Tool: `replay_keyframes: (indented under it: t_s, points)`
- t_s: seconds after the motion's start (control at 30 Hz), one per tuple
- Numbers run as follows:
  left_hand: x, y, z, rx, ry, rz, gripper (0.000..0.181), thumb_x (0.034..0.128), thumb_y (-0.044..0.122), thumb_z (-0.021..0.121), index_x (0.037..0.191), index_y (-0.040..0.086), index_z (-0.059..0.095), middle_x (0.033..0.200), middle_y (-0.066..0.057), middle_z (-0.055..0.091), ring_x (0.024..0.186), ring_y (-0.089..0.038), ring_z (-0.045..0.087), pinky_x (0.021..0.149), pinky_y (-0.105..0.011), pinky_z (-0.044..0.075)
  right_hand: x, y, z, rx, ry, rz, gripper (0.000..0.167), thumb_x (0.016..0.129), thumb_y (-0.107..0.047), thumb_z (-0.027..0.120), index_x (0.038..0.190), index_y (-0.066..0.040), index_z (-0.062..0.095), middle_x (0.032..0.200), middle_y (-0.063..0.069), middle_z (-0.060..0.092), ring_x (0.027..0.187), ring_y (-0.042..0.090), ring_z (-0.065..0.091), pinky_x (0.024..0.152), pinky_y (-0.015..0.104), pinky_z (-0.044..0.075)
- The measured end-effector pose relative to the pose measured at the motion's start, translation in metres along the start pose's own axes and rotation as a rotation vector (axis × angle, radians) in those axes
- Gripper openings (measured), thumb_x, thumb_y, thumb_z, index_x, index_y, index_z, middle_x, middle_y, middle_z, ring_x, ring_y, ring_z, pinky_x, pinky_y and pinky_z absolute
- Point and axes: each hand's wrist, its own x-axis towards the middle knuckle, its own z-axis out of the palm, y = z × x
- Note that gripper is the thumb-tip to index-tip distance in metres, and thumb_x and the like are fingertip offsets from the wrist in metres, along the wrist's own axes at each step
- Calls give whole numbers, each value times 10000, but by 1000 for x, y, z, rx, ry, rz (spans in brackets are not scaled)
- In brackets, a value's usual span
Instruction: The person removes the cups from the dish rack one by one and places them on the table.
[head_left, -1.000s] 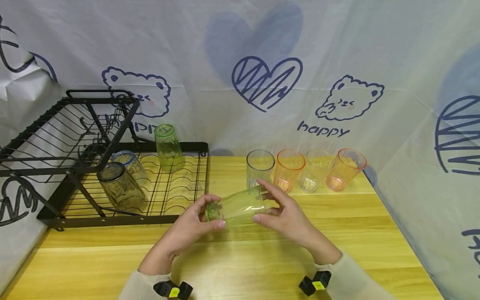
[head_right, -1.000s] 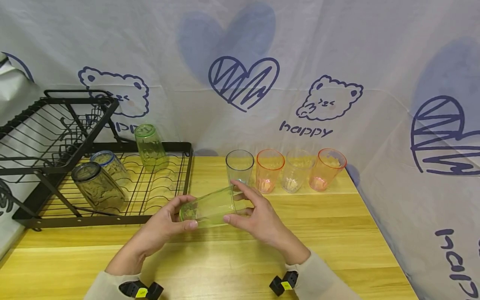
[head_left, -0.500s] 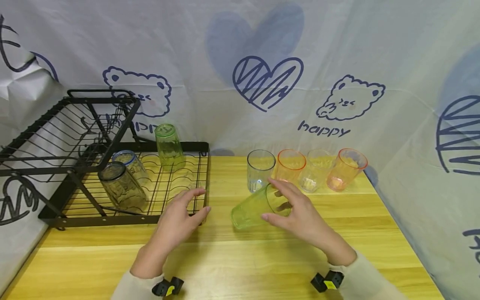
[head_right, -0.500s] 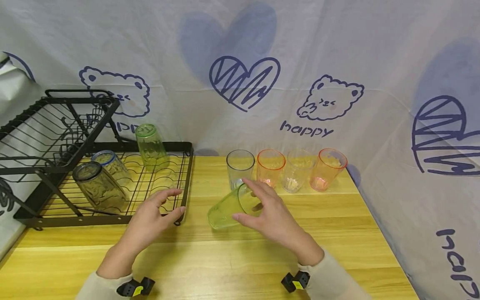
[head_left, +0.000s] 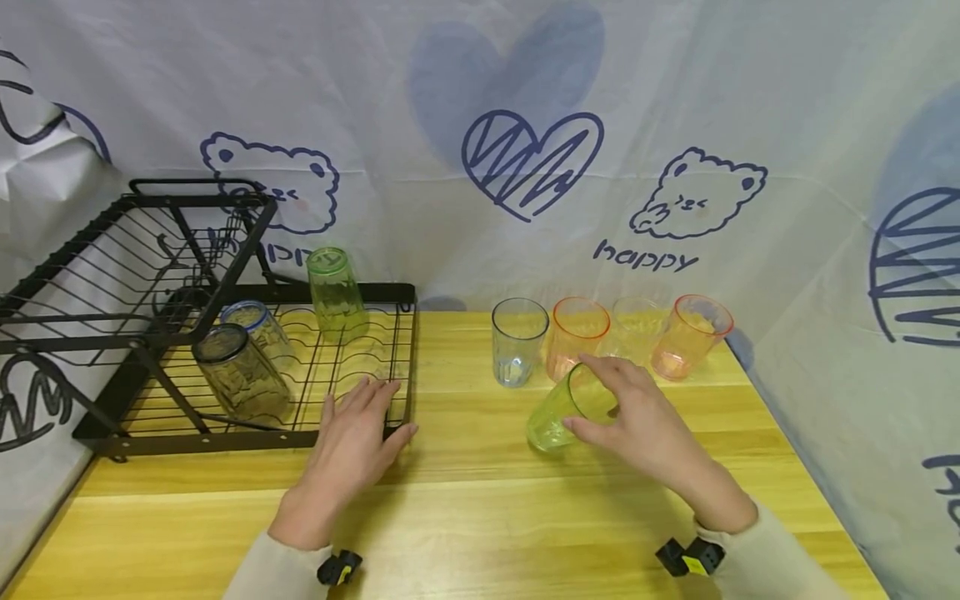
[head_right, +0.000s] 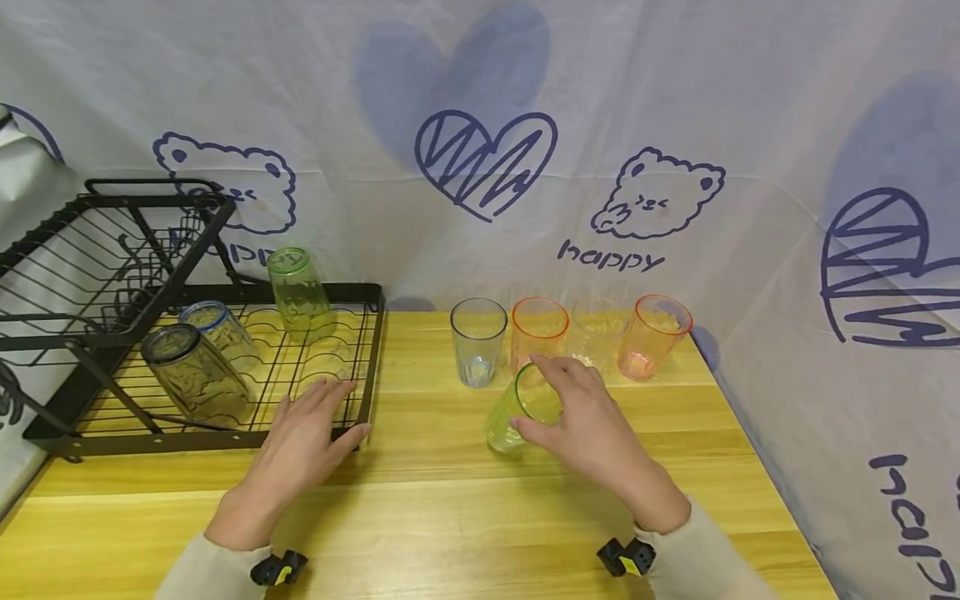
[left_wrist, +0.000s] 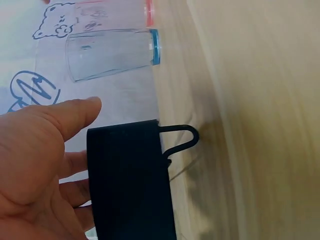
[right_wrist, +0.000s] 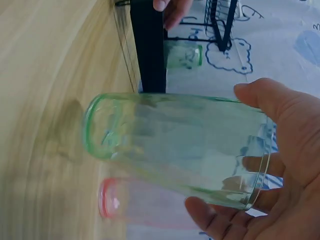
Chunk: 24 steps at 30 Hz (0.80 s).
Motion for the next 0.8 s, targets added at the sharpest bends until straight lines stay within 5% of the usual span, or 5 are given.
replay_keyframes:
  t_s: [0.17,0.47,0.8]
  points:
    - [-1,-2,4,-4,12,-5,632,1028,373,692,1546,58,511,1560,-228,527,1503,-472,409,1207,-795,165,-2,11,-15,-62,-26,61,835,897,-391,839,1571,-59,474,1457,262,560,1333,505,526,1057,691,476]
    - [-2,-1,3,2,26,-4,584,1041,345,684,1521,49,538,1535,-226,556,1493,-464,429,1205,-773,231,-6,47,-44,-168,-69,189,859,923,-457,784,1561,13,452,1466,377,500,1312,636,443,1031,759,421]
    - [-2,-2,3,-22,17,-4,611,1042,347,679,1531,21,509,1547,-215,550,1501,-468,414,1211,-763,231,-13,95,-71,-294,-50,246,864,932,-423,742,1523,120,422,1404,501,463,1182,736,448,974,793,397]
